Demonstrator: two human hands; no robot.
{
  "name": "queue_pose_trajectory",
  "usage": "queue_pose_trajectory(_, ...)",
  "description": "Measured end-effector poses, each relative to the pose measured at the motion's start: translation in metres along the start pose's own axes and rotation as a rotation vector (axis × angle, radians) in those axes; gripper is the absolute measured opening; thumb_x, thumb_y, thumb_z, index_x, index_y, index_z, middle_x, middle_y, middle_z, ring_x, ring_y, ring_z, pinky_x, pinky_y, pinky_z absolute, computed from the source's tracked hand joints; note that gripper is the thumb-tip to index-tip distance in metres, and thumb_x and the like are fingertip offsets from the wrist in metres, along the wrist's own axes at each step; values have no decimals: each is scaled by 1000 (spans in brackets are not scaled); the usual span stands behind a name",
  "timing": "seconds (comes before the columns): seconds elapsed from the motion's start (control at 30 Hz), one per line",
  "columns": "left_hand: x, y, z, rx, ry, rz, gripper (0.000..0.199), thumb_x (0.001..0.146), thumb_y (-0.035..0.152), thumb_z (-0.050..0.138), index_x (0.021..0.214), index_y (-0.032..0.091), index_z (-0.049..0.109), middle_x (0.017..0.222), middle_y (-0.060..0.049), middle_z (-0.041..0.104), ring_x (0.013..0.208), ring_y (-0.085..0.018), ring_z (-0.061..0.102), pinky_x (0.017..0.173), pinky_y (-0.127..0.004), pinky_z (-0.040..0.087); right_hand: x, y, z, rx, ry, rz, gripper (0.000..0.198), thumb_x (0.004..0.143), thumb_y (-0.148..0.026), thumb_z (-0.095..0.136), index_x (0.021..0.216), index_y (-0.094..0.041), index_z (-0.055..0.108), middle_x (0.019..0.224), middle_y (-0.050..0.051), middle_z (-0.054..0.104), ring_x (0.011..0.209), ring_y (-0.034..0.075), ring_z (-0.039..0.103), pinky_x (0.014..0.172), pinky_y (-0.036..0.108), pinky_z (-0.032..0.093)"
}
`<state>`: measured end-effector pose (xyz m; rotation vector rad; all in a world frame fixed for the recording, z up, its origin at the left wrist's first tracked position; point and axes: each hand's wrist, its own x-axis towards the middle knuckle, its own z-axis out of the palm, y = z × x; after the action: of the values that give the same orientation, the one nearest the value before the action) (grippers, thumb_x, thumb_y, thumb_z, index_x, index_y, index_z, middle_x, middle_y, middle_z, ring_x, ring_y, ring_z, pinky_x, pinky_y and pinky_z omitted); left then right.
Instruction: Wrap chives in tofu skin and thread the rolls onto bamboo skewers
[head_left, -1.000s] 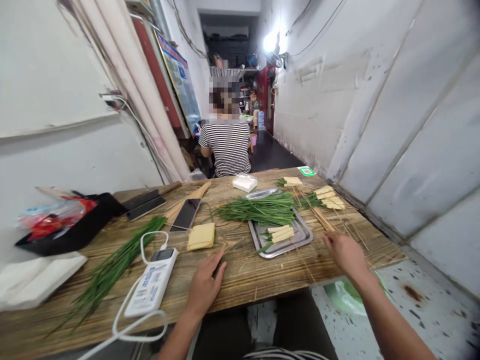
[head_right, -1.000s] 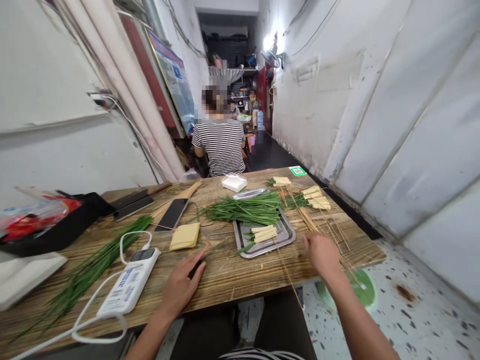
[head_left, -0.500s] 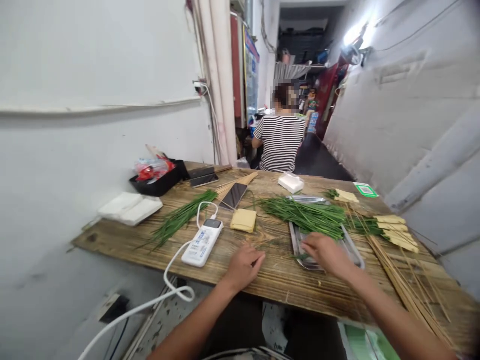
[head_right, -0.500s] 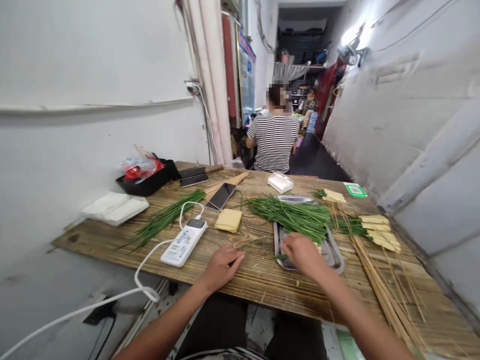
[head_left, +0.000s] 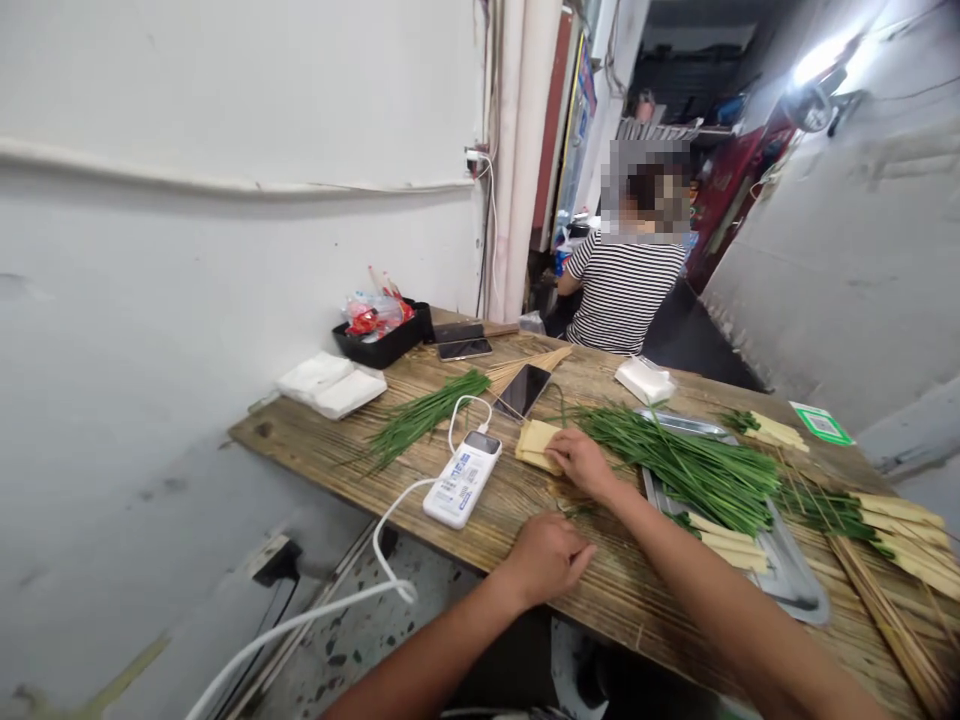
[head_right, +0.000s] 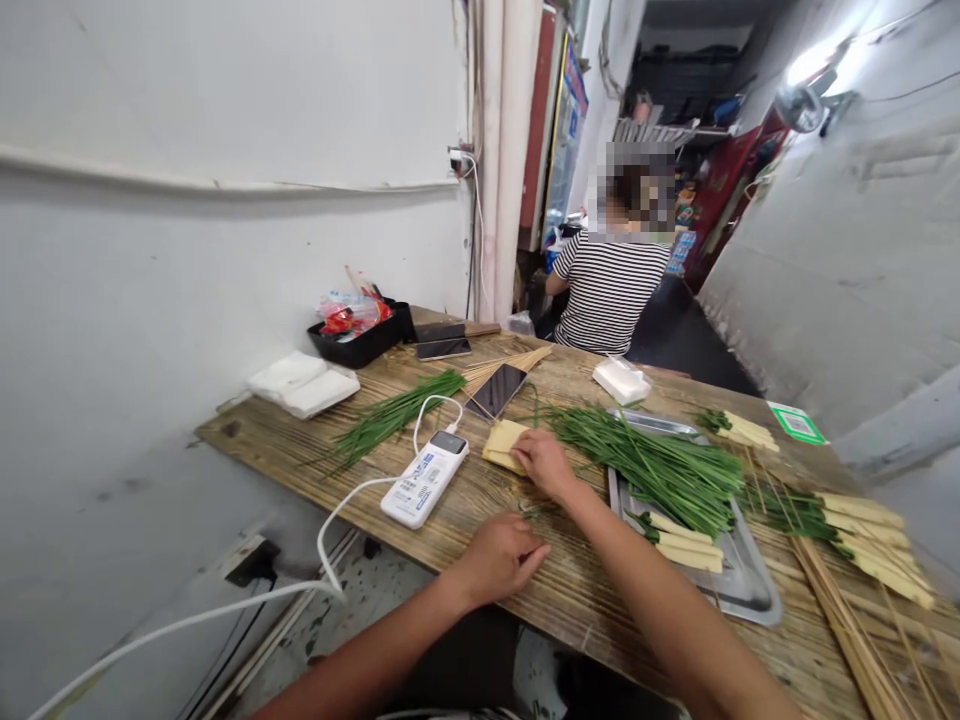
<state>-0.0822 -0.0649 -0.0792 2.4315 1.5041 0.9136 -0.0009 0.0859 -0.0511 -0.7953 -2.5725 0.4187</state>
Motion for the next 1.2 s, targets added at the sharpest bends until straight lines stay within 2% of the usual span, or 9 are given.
queue_pose_trajectory(0.3,0,-3,3,18,-16,2,34,89,30,48,62,16,64,60,-5,63,62,-16,57,66,-28,42,15,7,-8,90,-57,47,20,78,-12,53,65,-16,68,75,3,68,75,14,61,74,24,45)
queue_pose_trajectory(0.53,0,-2,1,43,-23,-4,32,88,30,50,63,17,65,62,-4,64,62,-16,57,65,-27,42,12,1,-7,90,-29,46,10,76,-16,60,77,-15,70,80,5,68,80,17,59,77,27,45)
queue_pose_trajectory(0.7,2,-2,2,19,-38,-10,32,88,29,50,62,16,64,61,-5,64,62,-16,58,65,-28,42,10,0,-4,99,-10,25,13,78,-17,58,79,-15,71,83,7,67,82,18,58,79,30,44)
queue_pose_trajectory(0.8,1,-3,4,6,-23,-4,33,89,30,49,62,16,64,61,-5,64,63,-16,58,67,-28,43,11,1,-4,208,28,48,14,77,-21,58,75,-16,71,79,6,67,79,18,59,80,31,44)
queue_pose_trajectory(0.97,0,-4,5,23,1,19,32,89,29,49,63,17,63,61,-3,63,62,-15,58,67,-27,44,15,11,-14,318,169,176,26,78,-36,53,74,-18,71,82,7,70,81,19,60,79,32,45)
queue_pose_trajectory(1.07,1,-3,4,4,86,33,28,89,26,47,71,17,67,62,-3,64,62,-15,59,66,-27,45,13,25,-33,365,253,286,36,77,-46,51,75,-15,71,77,6,70,72,20,61,69,31,47)
queue_pose_trajectory(1.2,1,-3,-2,-106,376,-34,26,91,24,46,90,18,71,65,-4,67,63,-15,60,66,-27,48,-4,37,-67,427,320,410,45,75,-54,52,76,-13,72,68,4,68,63,18,60,62,30,48)
